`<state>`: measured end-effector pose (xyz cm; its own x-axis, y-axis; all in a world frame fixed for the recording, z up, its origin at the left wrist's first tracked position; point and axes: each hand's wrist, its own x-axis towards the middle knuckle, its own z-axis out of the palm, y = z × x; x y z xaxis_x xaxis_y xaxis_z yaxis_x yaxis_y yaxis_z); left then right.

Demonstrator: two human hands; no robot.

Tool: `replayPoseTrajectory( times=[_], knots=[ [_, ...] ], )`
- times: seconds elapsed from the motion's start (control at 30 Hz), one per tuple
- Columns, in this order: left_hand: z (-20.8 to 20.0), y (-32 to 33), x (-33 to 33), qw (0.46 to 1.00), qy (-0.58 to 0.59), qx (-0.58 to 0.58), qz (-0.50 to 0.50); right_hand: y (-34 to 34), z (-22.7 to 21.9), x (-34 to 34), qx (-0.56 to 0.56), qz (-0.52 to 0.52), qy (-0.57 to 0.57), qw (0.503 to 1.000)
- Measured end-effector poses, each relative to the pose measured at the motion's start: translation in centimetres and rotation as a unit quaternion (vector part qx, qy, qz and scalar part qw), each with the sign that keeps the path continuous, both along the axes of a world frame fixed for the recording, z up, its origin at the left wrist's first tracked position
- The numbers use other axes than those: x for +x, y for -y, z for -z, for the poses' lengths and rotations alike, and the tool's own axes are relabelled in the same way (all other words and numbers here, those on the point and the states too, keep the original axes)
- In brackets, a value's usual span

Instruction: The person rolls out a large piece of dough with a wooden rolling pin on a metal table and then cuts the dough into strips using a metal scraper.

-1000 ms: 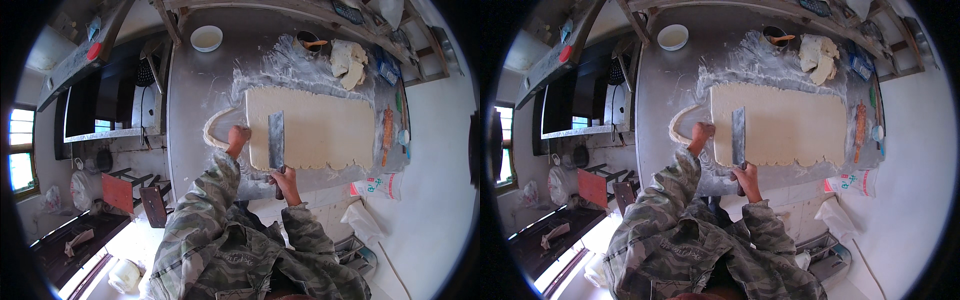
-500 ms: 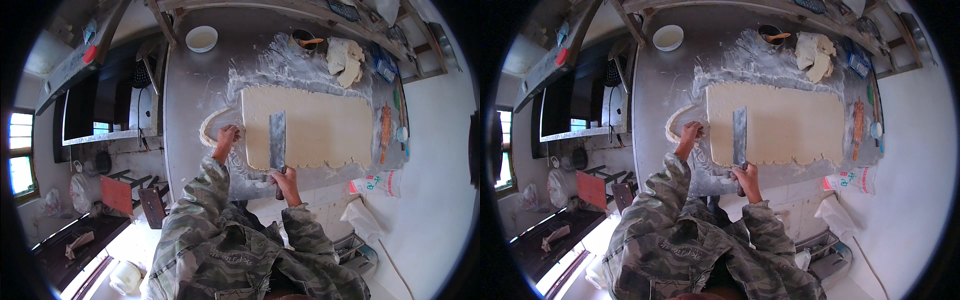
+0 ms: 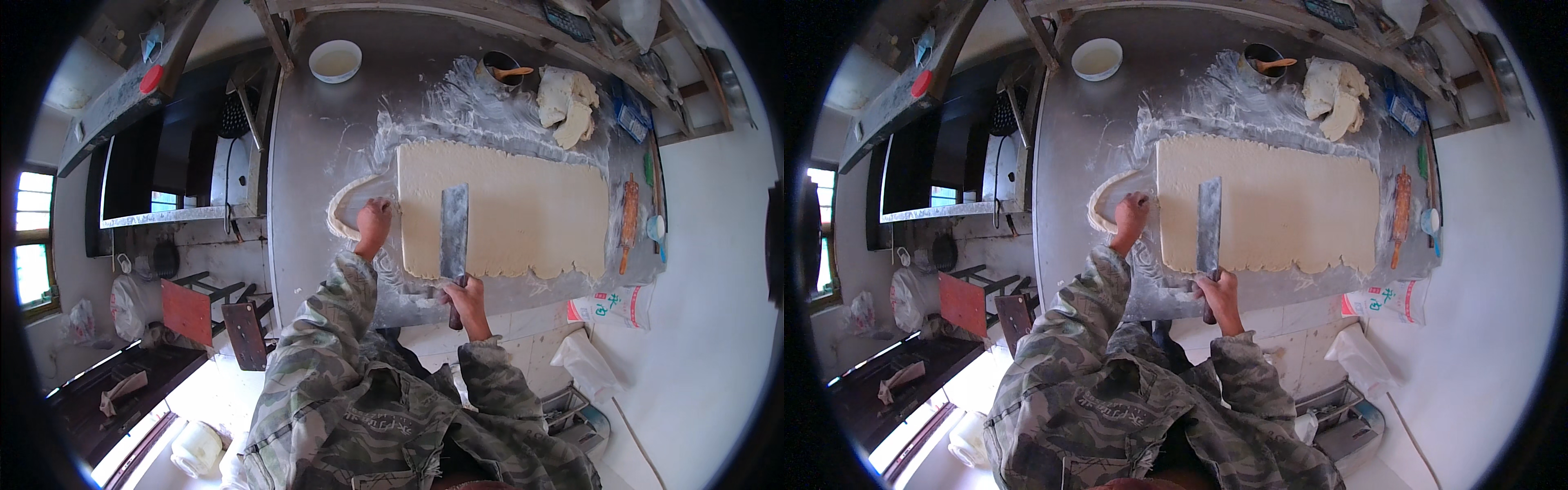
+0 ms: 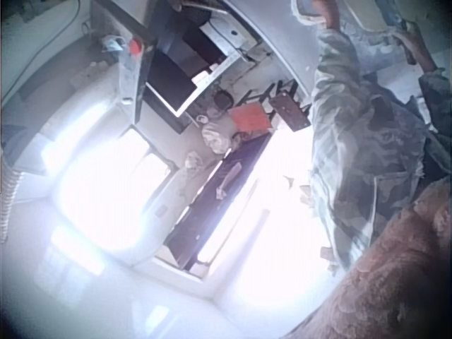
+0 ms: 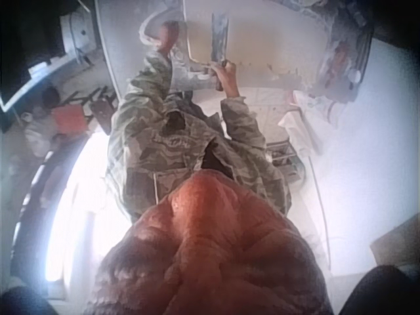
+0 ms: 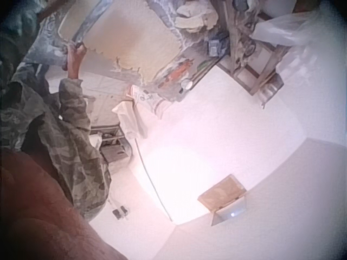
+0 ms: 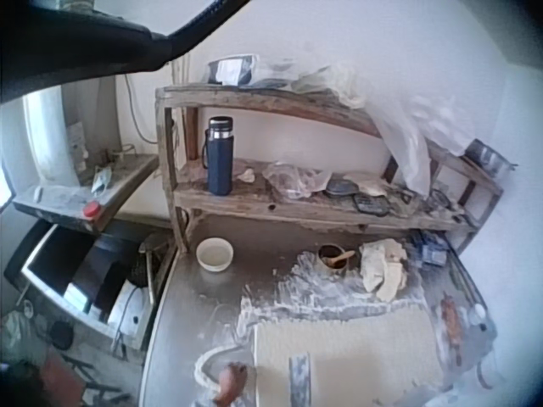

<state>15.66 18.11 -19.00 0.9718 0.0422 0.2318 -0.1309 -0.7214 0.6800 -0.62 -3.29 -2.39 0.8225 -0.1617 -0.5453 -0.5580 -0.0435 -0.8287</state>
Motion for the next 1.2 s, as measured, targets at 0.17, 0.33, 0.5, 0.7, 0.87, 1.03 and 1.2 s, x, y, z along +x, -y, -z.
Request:
replayPoseTrajectory(
  times=[0.17,0.33,0.5,0.7,0.87,1.03,1.2],
  knots=[
    [-0.3,1.0,0.4,0.992,-0.078,0.068,0.071,0.0,-0.4,-0.1,0.008,0.027,0.005,1.000],
    [-0.7,1.6,0.9,0.993,-0.037,0.072,0.085,0.7,0.2,-0.6,-0.001,0.020,-0.003,1.000],
    [0.1,-0.3,1.6,0.998,-0.065,0.018,-0.011,0.1,-0.4,-0.3,0.009,0.012,0.016,1.000],
    [-3.5,-5.0,1.9,0.902,-0.248,-0.338,-0.103,0.6,-0.1,-0.1,-0.016,0.007,-0.004,1.000],
    [-4.0,-10.5,2.3,0.856,-0.220,-0.439,-0.160,-0.4,0.0,0.4,0.016,0.021,-0.005,1.000],
    [-3.2,-15.3,3.0,0.883,-0.189,-0.381,-0.199,-1.0,0.6,1.1,0.037,0.014,0.006,0.999],
    [-2.4,-17.6,4.1,0.933,-0.180,-0.232,-0.206,-0.8,0.5,1.6,0.022,-0.010,0.020,0.999]
  ],
)
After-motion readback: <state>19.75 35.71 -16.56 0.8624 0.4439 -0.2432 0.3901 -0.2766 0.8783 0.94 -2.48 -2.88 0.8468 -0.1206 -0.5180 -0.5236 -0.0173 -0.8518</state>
